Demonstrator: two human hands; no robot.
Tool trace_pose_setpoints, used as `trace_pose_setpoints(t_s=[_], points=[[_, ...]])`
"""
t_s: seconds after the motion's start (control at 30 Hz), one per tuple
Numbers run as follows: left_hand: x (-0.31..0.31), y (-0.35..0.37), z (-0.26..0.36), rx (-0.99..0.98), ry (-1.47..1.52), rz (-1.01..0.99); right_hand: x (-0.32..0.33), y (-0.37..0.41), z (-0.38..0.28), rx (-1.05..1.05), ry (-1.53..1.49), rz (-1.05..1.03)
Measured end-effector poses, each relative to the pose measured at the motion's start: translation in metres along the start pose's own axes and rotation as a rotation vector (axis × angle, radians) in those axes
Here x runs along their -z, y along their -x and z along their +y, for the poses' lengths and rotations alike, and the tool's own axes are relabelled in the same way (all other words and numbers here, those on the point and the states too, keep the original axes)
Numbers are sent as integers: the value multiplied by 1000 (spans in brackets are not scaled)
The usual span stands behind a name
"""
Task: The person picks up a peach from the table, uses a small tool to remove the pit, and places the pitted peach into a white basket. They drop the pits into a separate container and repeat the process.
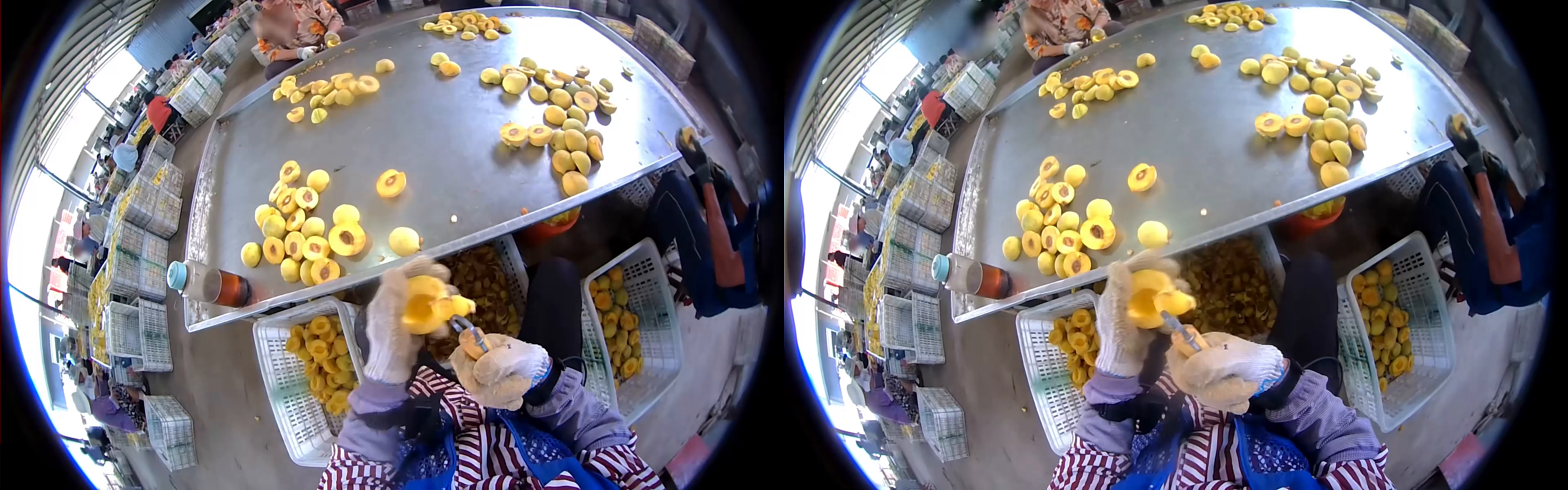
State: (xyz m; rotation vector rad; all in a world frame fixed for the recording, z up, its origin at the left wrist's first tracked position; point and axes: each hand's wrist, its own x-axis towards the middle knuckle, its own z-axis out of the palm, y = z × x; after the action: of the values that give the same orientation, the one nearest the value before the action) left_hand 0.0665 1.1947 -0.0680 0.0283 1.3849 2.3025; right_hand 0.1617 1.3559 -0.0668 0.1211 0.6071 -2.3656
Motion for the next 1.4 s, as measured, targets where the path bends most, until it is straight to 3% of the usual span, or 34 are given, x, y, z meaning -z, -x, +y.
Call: trace_pose_setpoints(t_s=[0.03, 0.07, 0.1, 0.13, 0.17, 0.2, 0.23, 0.27, 0.3, 0.33, 0.37, 0.43, 0.5, 0.57, 0.67, 0.7, 0.73, 0.8, 0.83, 0.9, 0.93, 0.97, 1.03, 1.2, 1.4], points=[[23, 1, 1, -89, -156, 59, -5, 2, -4, 81, 31, 134], [50, 2, -1, -220, -259, 211, 13, 6, -7, 7, -11, -15], [91, 3, -7, -298, -336, 370, 31, 2, 0, -89, -257, -169], [127, -4, -5, -536, -860, 484, 29, 4, -2, -72, -111, -94], [151, -2, -1, -346, -1048, 587, 25, 2, -4, -55, 26, -4], [176, 1, -8, -514, -1572, 638, 34, -7, 2, -134, -124, -119], [188, -10, -12, -730, -2083, 701, 34, -13, 4, -122, -88, -133], [172, -27, -14, -761, -1861, 578, 34, -19, 7, -108, -53, -146], [155, -38, -16, -761, -1645, 459, 26, -19, 7, -19, 153, -26], [138, -54, -18, -643, -1428, 279, 23, -20, 4, -28, 142, -49], [121, -72, -17, -474, -1317, 160, 22, -20, 1, -37, 133, -70], [85, -102, -20, -387, -1254, -32, 18, -20, 0, 30, 204, -72], [97, -145, -41, -363, -1524, -137, 38, -30, 11, 95, 303, -18], [87, -169, -42, -79, -1568, -128, 44, -26, 7, 91, 270, 65], [64, -179, -51, -130, -1929, 64, 31, -10, -11, 40, 295, 277], [58, -179, -41, -58, -1918, -12, 8, 2, -23, 107, 299, 318], [74, -185, -42, -149, -1847, -28, 10, 1, -22, 96, 269, 333], [95, -197, -46, -112, -1439, 93, 16, -7, -18, 81, 289, 372], [80, -185, -36, 141, -831, 101, 12, -5, -23, 48, 320, 390], [72, -156, -35, 142, -89, -105, 14, -8, -23, 53, 348, 449], [74, -150, -41, 145, 18, -196, 17, -14, -20, 49, 411, 513], [54, -131, -34, 129, -33, -175, 17, -17, -19, 71, 389, 537], [29, -102, -23, 235, 153, -267, 10, -18, -24, 77, 434, 556], [10, -66, -20, 75, -78, -241, 12, -24, -16, 160, 700, 643], [9, -46, -15, 54, -127, -281, 5, -27, -13, 194, 1044, 710]])
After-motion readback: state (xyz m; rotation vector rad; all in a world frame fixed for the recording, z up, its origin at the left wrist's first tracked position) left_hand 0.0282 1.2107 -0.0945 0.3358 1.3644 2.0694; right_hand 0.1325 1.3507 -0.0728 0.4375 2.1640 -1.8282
